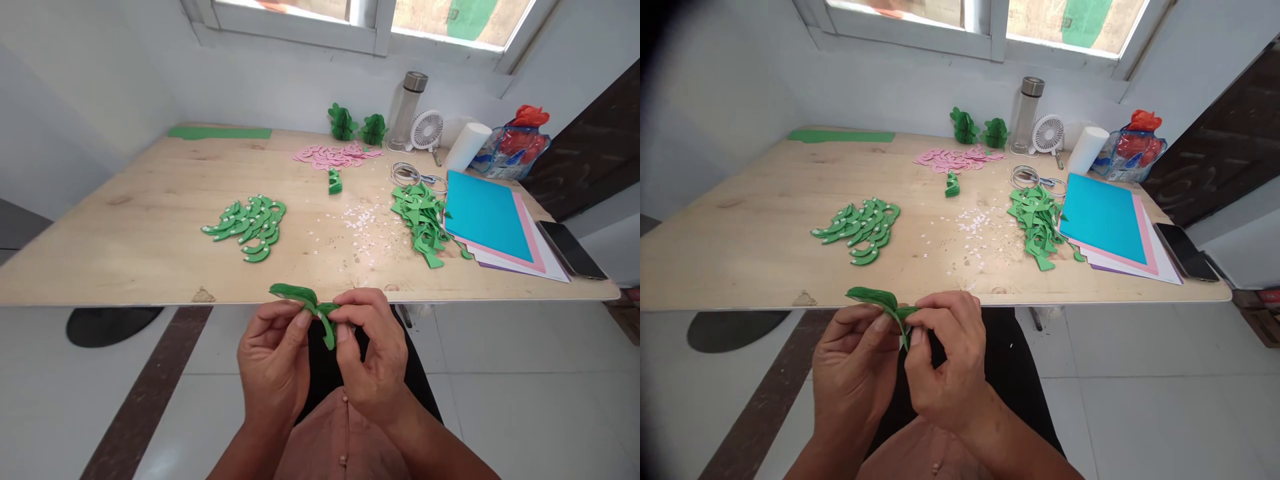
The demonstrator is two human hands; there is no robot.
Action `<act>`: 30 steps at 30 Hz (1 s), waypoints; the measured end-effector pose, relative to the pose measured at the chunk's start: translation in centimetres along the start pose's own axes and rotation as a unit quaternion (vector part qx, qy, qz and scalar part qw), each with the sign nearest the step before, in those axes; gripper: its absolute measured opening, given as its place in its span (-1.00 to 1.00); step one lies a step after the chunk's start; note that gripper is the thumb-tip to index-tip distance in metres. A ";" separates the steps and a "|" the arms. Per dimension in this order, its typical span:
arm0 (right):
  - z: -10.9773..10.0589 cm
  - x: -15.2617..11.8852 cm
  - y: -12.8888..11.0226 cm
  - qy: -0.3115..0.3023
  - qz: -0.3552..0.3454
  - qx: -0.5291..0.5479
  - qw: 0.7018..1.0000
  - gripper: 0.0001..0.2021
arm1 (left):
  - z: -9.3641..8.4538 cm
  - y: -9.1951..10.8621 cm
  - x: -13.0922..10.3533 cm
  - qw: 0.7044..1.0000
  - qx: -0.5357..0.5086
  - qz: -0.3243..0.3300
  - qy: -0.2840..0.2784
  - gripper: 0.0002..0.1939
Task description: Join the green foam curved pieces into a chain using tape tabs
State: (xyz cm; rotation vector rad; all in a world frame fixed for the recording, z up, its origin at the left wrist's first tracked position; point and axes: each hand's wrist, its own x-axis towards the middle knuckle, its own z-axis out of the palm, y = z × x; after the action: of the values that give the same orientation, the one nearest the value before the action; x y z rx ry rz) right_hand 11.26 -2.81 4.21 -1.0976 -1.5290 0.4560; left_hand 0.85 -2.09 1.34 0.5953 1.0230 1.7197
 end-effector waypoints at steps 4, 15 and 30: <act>-0.2 0.0 -0.1 -0.003 0.001 0.001 1.000 -0.81 | 0.1 0.2 -0.1 1.000 0.003 -0.005 0.009 -0.84; 0.3 -0.1 0.1 0.017 0.010 -0.038 0.999 -0.89 | 0.5 0.5 -0.1 1.000 0.013 -0.005 -0.010 -0.86; 0.6 0.0 0.2 0.030 0.124 0.061 0.990 -0.88 | 0.1 0.2 -0.2 1.000 0.008 0.010 -0.015 -0.87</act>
State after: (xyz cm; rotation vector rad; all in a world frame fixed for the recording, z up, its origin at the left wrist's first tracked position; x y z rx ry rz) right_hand 10.78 -2.57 3.88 -1.1998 -1.2990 0.6714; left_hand 0.93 -2.27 1.59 0.6427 1.0130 1.7164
